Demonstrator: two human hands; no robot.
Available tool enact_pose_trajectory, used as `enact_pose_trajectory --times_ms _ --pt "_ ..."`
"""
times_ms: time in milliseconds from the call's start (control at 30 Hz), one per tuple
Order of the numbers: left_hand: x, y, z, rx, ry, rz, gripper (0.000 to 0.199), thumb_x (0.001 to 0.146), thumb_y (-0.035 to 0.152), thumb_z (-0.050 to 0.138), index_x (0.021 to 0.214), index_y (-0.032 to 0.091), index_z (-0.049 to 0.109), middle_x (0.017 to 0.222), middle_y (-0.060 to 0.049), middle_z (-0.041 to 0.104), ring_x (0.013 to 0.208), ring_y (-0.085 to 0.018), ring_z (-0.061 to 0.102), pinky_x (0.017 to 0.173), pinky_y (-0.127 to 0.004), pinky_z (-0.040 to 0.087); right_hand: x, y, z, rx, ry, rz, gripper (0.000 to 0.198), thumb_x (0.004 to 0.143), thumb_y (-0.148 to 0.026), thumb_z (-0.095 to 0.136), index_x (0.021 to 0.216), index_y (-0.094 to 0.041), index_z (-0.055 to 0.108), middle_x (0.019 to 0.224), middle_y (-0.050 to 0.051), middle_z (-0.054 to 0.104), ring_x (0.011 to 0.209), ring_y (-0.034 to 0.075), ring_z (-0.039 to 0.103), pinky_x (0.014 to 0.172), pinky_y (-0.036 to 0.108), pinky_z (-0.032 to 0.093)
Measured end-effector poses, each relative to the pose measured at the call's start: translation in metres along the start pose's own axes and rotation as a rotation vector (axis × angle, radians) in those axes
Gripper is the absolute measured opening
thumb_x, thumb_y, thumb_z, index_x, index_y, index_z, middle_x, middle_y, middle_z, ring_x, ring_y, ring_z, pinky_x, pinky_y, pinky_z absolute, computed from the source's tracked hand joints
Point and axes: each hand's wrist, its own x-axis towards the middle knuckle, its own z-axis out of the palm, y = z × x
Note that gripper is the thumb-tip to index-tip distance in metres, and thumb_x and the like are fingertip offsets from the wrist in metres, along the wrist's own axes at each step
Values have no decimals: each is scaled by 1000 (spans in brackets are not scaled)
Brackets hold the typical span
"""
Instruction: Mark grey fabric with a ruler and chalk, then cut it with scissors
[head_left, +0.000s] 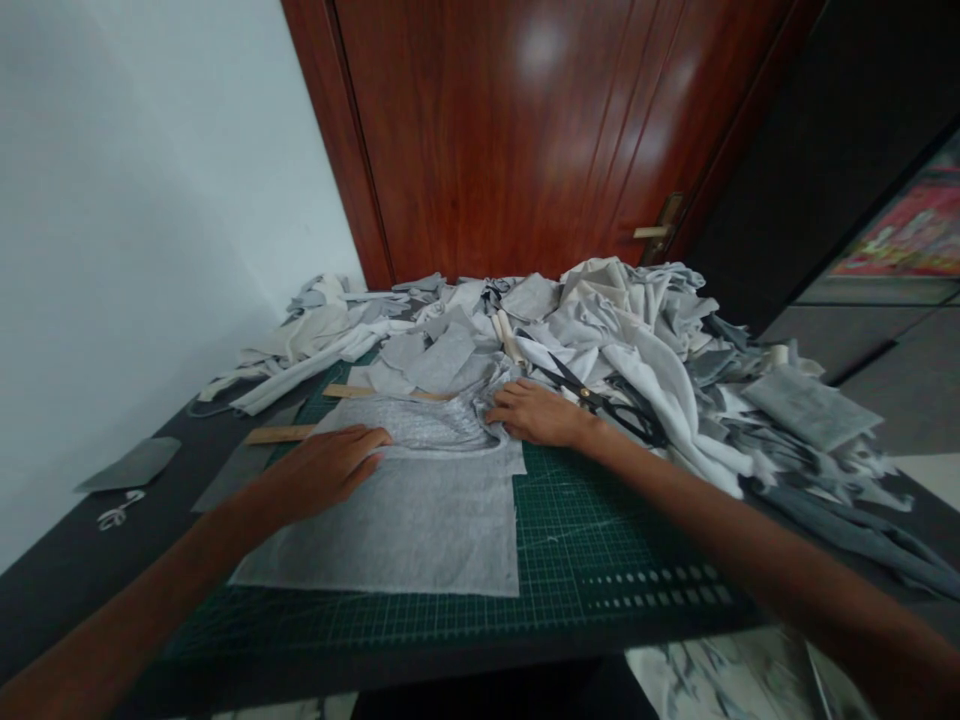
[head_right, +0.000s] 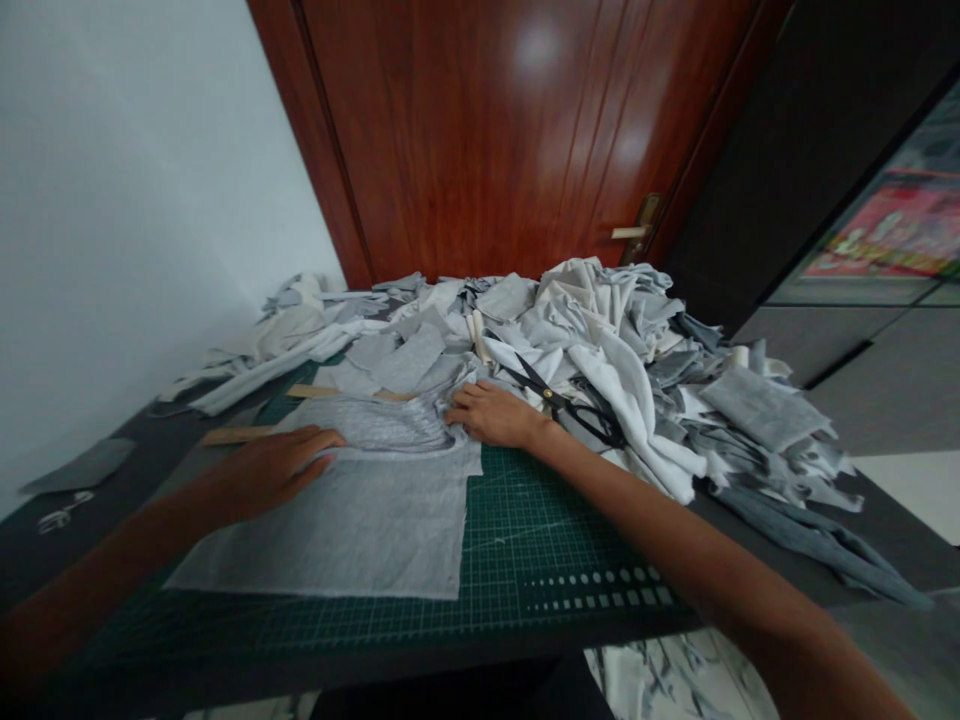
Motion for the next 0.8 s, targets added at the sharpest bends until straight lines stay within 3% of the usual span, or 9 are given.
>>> enact_pose_trajectory --times_ms 233,400,533,633,700,800 --pt "12 -14 -41 56 112 -26 39 103 49 39 109 21 65 111 -11 71 104 -29 67 98 -40 51 9 12 -9 227 82 -139 17 79 -12 71 94 -15 65 130 17 62 120 29 55 105 43 42" --pt "16 -20 -83 86 224 -70 47 104 58 38 107 21 66 111 -9 71 105 -26 63 103 -40 49 4 19 -27 311 163 -115 11 85 -14 69 81 -18 59 130 14 64 119 27 57 104 42 42" --pt "7 -7 -116 165 413 -71 47 104 55 35 101 21 67 101 -9 69 101 -26 60 99 -42 50 -13 18 -65 388 322 -71 21 95 -25 61 75 -20 57 130 12 64 118 27 57 104 46 43" --pt "-4 14 -139 223 614 -83 44 103 54 38 96 22 67 94 -8 66 96 -25 60 92 -39 50 -31 8 -104 468 484 -26 29 95 -30 62 69 -21 51 128 8 65 117 27 58 105 49 43" --pt "-11 33 -153 263 710 -94 43 104 54 37 93 22 64 93 -5 64 93 -22 59 88 -34 49 -41 1 -128 543 609 13 37 96 -32 61 65 -21 43 111 6 67 101 22 61 95 43 48" --pt "-16 55 -170 314 784 -179 45 105 52 32 94 21 62 82 0 57 74 -15 54 73 -27 42 -51 -2 -152 629 781 114 36 98 -34 61 71 -22 42 80 -2 52 78 12 54 79 32 47"
